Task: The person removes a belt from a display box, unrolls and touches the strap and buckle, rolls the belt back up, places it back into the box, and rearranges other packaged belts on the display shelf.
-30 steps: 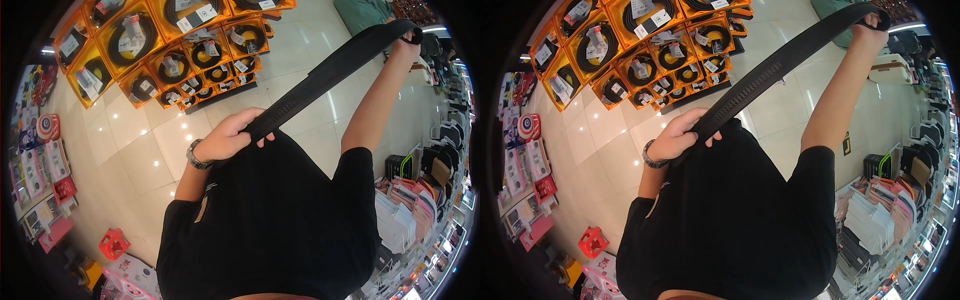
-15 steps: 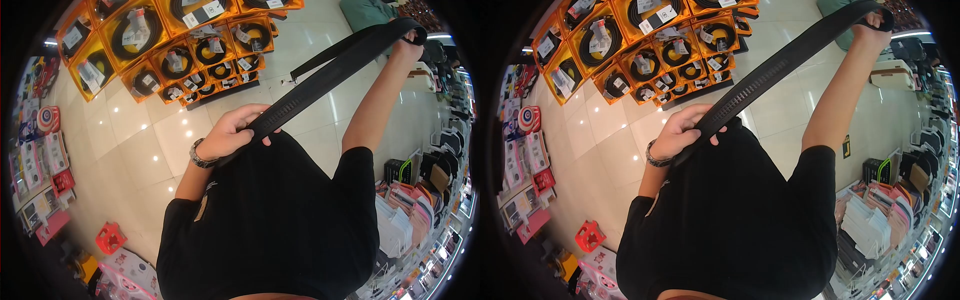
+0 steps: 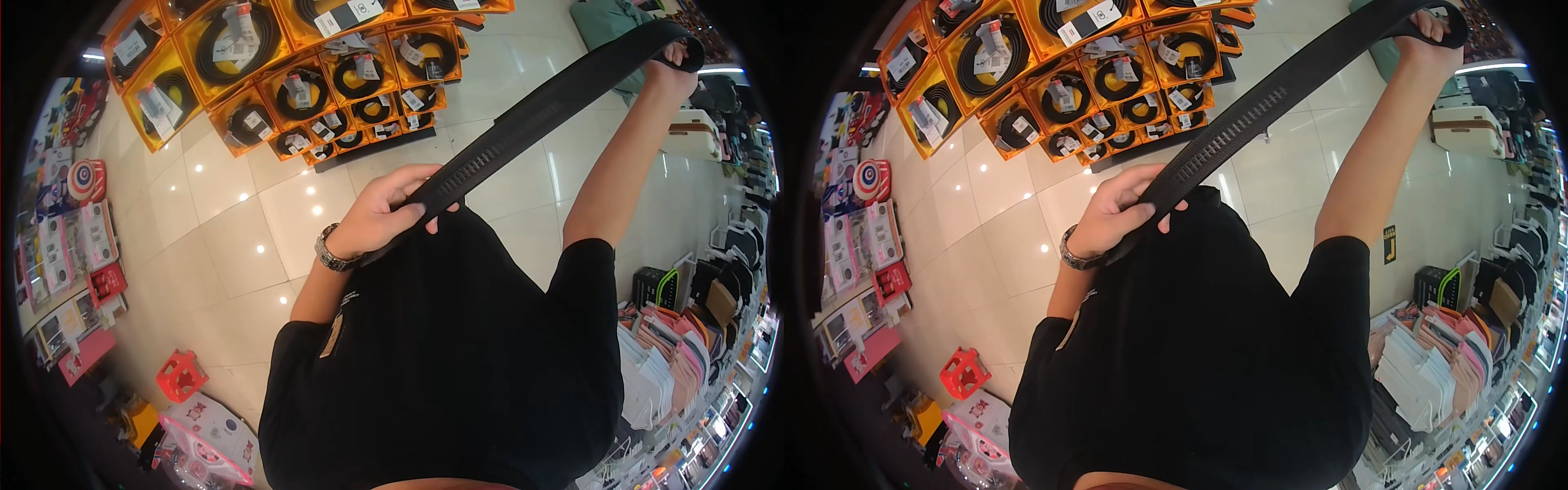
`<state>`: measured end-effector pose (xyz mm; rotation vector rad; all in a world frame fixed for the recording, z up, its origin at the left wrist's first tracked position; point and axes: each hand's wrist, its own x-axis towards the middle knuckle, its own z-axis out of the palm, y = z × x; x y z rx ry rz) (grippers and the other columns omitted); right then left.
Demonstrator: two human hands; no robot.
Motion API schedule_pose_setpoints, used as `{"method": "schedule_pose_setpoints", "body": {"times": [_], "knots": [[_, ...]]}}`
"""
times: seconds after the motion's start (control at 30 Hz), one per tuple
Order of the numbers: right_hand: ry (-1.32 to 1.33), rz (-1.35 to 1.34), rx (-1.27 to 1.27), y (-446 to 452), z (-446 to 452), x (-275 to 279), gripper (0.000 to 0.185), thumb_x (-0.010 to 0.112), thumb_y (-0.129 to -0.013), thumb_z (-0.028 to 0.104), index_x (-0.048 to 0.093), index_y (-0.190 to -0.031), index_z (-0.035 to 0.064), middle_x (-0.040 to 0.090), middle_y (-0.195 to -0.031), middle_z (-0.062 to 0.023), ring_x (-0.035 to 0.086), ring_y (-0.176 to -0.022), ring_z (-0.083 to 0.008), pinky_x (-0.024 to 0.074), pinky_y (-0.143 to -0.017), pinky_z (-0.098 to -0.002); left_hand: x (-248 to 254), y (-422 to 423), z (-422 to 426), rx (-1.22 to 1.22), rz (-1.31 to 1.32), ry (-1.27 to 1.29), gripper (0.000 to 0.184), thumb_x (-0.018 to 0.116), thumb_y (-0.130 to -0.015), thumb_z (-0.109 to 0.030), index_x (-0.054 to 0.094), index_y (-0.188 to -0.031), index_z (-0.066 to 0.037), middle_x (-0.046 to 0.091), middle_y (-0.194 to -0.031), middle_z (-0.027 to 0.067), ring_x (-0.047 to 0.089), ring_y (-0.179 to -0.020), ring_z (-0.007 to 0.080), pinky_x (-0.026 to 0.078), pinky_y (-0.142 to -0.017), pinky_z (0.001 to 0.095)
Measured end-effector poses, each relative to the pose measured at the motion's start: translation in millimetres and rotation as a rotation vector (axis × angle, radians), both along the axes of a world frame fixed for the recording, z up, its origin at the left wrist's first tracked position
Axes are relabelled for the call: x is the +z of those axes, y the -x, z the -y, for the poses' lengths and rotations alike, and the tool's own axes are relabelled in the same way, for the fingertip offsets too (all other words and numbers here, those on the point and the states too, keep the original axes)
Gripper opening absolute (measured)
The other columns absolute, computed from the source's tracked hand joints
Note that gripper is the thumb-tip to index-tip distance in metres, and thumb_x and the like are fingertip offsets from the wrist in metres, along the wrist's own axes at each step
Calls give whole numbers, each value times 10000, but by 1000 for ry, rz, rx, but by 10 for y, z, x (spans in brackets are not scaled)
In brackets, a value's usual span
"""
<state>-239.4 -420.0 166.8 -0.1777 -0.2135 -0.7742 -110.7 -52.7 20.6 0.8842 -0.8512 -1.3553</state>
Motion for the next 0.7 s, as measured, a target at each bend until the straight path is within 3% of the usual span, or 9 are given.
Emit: {"method": "schedule_pose_setpoints", "body": {"times": [0.03,0.1,0.13,0.2,0.33,0.4,0.53,0.7], "knots": [[0,1,-1,28,60,-66,288,461,-802,174,313,-555,164,258,-442,31,233,-351,-74,227,-417,-198,-15,-7,-3,-1,1,0,519,429,-845,98,381,-1356,21,604,-1125,179,600,-822,144,496,-767,289],[323,-206,-449,54,98,-189,261,426,-962,153,529,-733,84,449,-557,-15,450,-460,-122,389,-433,-229,-32,-18,-3,14,-24,-39,482,445,-862,80,401,-1338,15,617,-1096,173,603,-809,142,504,-715,273],[323,-205,-451,31,52,-136,261,426,-962,153,529,-733,84,449,-557,-15,450,-460,-122,389,-433,-229,-27,-9,4,12,-23,-38,482,445,-862,80,401,-1338,15,617,-1096,173,603,-809,142,504,-715,273],[-32,-293,-573,-35,-70,5,329,430,-971,180,439,-647,126,280,-508,32,276,-407,-77,228,-380,-220,-17,21,16,87,-58,-39,407,450,-873,66,442,-1278,29,641,-1026,157,603,-754,128,505,-670,254],[22,-314,-561,39,158,-127,354,446,-968,202,427,-621,134,284,-483,35,294,-408,-90,236,-386,-217,-15,-34,6,70,-36,-103,301,459,-876,54,488,-1175,36,656,-925,133,589,-663,108,497,-616,237],[259,-270,-513,136,408,-236,374,467,-960,226,408,-599,146,265,-468,37,284,-407,-94,226,-389,-217,-52,-46,5,108,-49,-130,201,468,-858,30,500,-1056,22,651,-828,132,578,-567,123,494,-563,247],[220,-264,-446,141,368,-249,366,476,-955,248,412,-610,146,277,-469,34,287,-409,-98,236,-393,-219,-62,-32,9,131,-27,-157,152,467,-861,28,501,-1008,10,637,-772,106,555,-538,112,480,-534,241],[400,-262,-427,158,390,-262,352,492,-946,294,432,-637,137,283,-462,33,297,-411,-107,258,-402,-220,-97,-26,5,110,-20,-149,68,493,-896,-2,514,-961,2,629,-774,80,532,-538,77,458,-520,216]]}}
